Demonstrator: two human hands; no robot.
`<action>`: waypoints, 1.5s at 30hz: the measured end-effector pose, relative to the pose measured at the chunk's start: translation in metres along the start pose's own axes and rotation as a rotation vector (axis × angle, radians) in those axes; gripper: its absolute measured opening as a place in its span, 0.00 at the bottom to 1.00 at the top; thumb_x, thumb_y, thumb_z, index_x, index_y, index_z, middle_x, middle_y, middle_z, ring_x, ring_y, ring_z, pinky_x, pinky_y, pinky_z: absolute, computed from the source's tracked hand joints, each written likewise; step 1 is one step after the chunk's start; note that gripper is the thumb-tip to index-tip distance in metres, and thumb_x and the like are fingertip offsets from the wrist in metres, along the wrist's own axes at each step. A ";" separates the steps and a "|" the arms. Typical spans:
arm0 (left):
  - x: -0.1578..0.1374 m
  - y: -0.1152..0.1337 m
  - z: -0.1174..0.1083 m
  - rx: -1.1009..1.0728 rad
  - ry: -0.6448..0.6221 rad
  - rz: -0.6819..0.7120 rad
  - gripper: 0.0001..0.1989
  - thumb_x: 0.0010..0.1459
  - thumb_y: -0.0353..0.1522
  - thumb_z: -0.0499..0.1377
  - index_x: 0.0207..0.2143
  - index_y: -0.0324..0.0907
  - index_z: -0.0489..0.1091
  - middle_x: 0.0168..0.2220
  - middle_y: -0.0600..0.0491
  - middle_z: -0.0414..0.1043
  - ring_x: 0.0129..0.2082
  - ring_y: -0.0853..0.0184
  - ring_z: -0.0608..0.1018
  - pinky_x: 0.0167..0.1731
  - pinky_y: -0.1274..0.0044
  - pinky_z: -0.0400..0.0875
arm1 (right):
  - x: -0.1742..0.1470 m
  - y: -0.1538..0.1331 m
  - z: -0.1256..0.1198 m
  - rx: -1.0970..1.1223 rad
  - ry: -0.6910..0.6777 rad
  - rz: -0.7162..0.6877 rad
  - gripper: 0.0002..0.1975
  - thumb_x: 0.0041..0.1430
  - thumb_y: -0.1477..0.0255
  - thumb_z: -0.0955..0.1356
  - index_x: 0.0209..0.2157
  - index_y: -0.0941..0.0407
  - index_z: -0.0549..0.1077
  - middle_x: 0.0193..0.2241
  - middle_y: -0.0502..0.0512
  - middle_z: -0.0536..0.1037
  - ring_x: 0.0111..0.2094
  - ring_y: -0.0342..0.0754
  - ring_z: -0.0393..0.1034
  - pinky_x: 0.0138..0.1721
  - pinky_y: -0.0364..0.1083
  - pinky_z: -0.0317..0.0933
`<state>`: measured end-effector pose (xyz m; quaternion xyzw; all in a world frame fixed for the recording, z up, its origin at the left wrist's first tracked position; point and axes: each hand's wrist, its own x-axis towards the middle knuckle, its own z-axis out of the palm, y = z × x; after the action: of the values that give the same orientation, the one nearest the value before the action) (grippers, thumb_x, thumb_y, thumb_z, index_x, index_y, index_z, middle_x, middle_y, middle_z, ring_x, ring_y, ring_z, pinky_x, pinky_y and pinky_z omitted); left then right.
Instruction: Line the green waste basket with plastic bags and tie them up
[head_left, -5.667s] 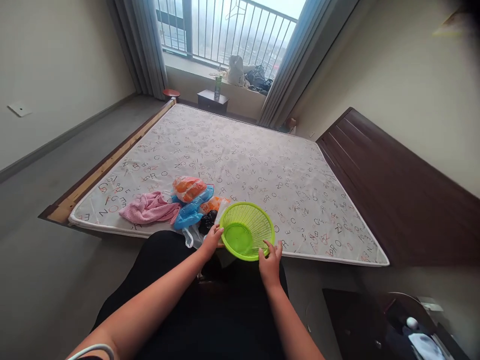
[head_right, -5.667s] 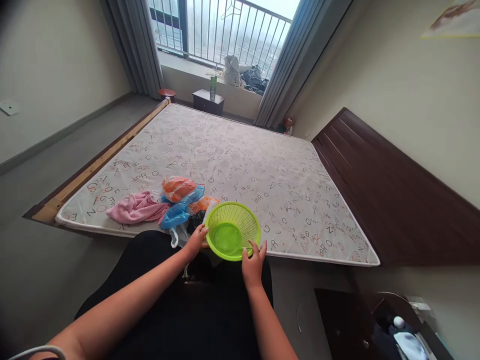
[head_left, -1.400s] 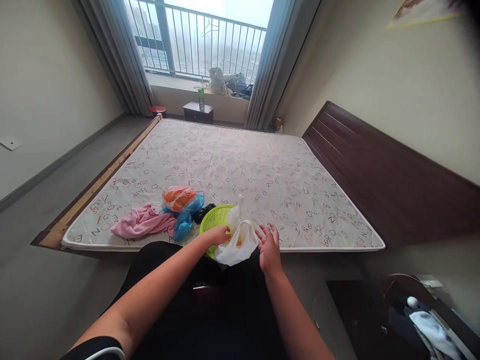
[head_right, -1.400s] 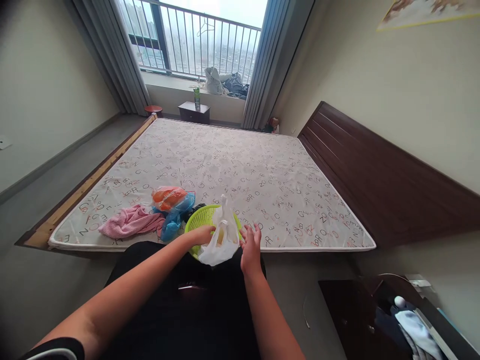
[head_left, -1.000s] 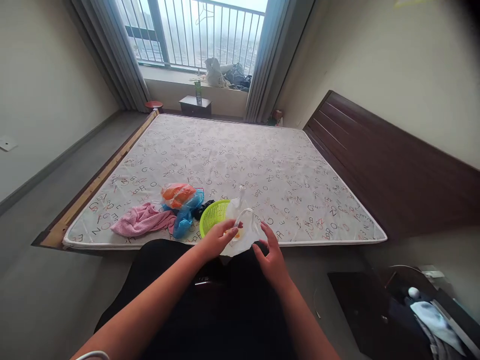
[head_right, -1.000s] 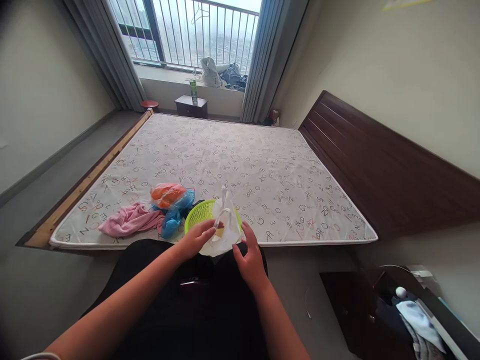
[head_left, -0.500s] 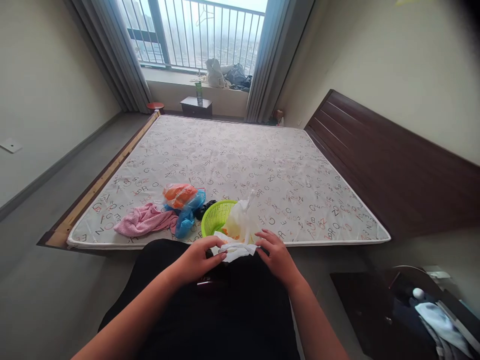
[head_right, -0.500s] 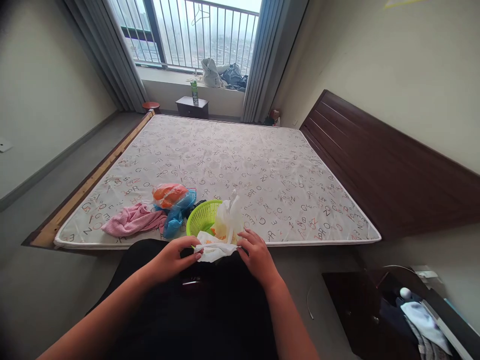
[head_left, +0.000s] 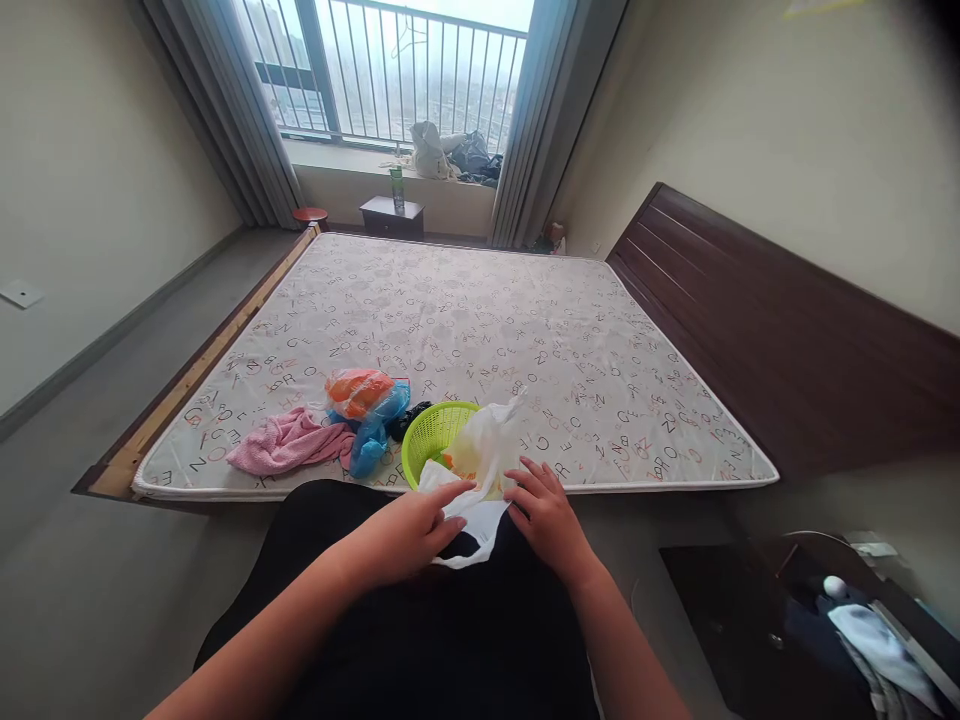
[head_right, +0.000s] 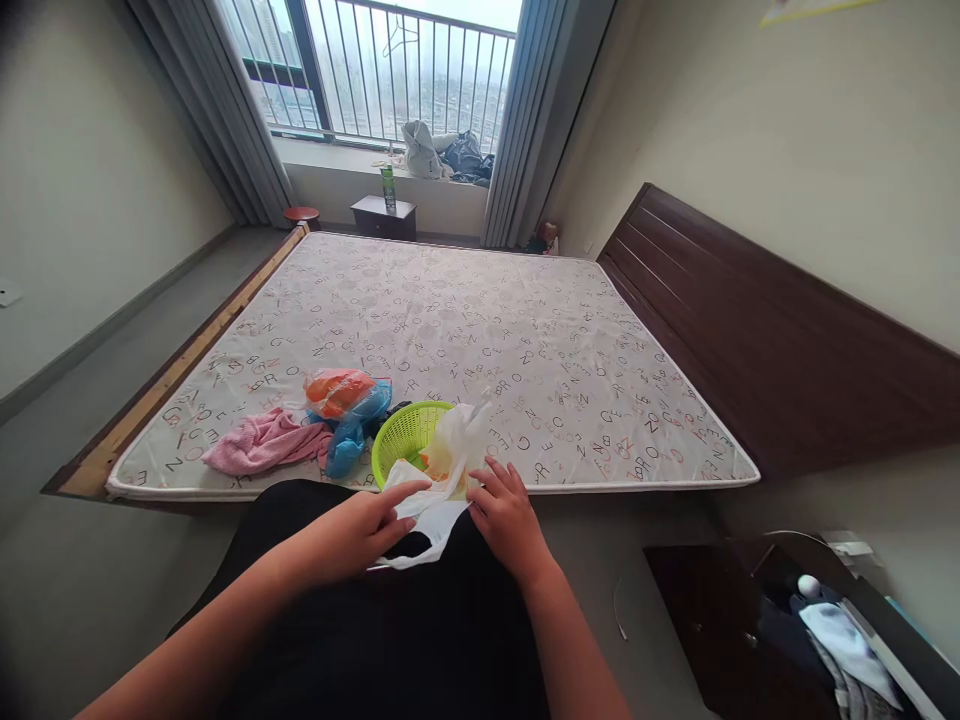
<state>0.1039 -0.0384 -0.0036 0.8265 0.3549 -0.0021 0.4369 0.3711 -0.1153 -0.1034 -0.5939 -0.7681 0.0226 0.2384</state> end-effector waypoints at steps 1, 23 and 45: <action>0.000 0.004 0.002 0.132 -0.026 -0.004 0.30 0.68 0.42 0.53 0.71 0.51 0.57 0.30 0.52 0.79 0.31 0.61 0.80 0.34 0.75 0.70 | 0.000 -0.002 0.001 -0.017 -0.021 -0.015 0.09 0.64 0.78 0.68 0.38 0.50 0.78 0.56 0.54 0.78 0.67 0.62 0.60 0.66 0.70 0.53; 0.039 -0.007 0.067 0.485 0.201 0.060 0.15 0.63 0.23 0.50 0.48 0.39 0.71 0.44 0.43 0.76 0.45 0.53 0.78 0.46 0.63 0.75 | 0.015 -0.031 -0.002 0.146 -0.402 0.089 0.13 0.64 0.75 0.64 0.46 0.52 0.79 0.59 0.59 0.75 0.40 0.51 0.79 0.42 0.47 0.69; 0.032 -0.018 0.066 0.632 0.027 -0.203 0.29 0.59 0.23 0.55 0.64 0.34 0.64 0.65 0.24 0.60 0.36 0.49 0.84 0.33 0.61 0.78 | -0.002 -0.006 0.047 0.203 -0.214 0.248 0.24 0.66 0.66 0.67 0.63 0.53 0.67 0.58 0.65 0.74 0.61 0.62 0.68 0.62 0.64 0.63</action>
<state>0.1376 -0.0608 -0.0680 0.8817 0.4229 -0.1445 0.1514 0.3470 -0.1072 -0.1438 -0.6511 -0.7036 0.1926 0.2094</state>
